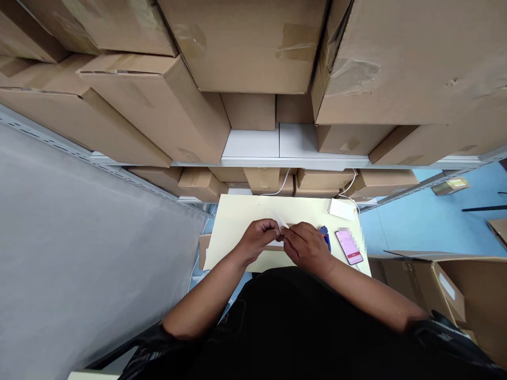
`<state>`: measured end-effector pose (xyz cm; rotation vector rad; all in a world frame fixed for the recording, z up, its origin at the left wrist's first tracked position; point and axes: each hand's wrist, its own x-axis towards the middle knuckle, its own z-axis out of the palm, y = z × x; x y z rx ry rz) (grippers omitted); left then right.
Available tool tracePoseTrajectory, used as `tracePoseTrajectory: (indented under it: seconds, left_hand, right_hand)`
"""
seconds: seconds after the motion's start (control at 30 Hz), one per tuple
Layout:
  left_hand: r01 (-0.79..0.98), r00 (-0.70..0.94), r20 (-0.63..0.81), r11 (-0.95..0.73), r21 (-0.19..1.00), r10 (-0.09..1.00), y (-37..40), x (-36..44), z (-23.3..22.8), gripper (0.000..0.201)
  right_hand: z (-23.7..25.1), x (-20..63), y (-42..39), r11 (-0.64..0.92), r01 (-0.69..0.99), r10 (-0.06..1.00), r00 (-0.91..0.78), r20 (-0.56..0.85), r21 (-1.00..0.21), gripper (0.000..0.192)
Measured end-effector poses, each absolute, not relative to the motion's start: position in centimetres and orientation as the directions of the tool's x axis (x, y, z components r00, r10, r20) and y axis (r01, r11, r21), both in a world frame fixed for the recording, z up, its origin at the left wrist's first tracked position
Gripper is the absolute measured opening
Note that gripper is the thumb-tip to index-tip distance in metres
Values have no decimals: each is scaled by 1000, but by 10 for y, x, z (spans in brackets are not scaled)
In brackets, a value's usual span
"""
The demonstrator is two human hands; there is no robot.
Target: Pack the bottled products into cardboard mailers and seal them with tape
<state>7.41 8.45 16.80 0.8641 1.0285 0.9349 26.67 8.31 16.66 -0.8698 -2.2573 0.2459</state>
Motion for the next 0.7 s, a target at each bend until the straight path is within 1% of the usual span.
tracePoseTrajectory:
  seconds: [0.17,0.27,0.4,0.5,0.6,0.7]
  left_hand:
    - [-132,229,-259,294,947,938,81,77,168,12]
    - [-116,240,-251,284,952,938,79,79,166,11]
    - [-111,216,-260,288,951,941,75,78,160,12]
    - [-104,170,-290,310,945,942,70,72,149,9]
    - [-106,113,-329,341,934,937,61,58,133,10]
    - [-63,84,-367,373,926,926,46,37,112,12]
  right_hand:
    - [172,263,81,637,442,769,-417,485,-631,16]
    - [174,263,82,545,420,831,-386,400,-726,15]
    - [174,263,84,394,436,904,-344,255,-809,17]
    - [174,263,85,274,436,949,-266,169,-857,17]
    - [173,262,86,169,414,974,-211,87,-894,18]
    - [171,258,85,106,385,979,-203,28,-917,22]
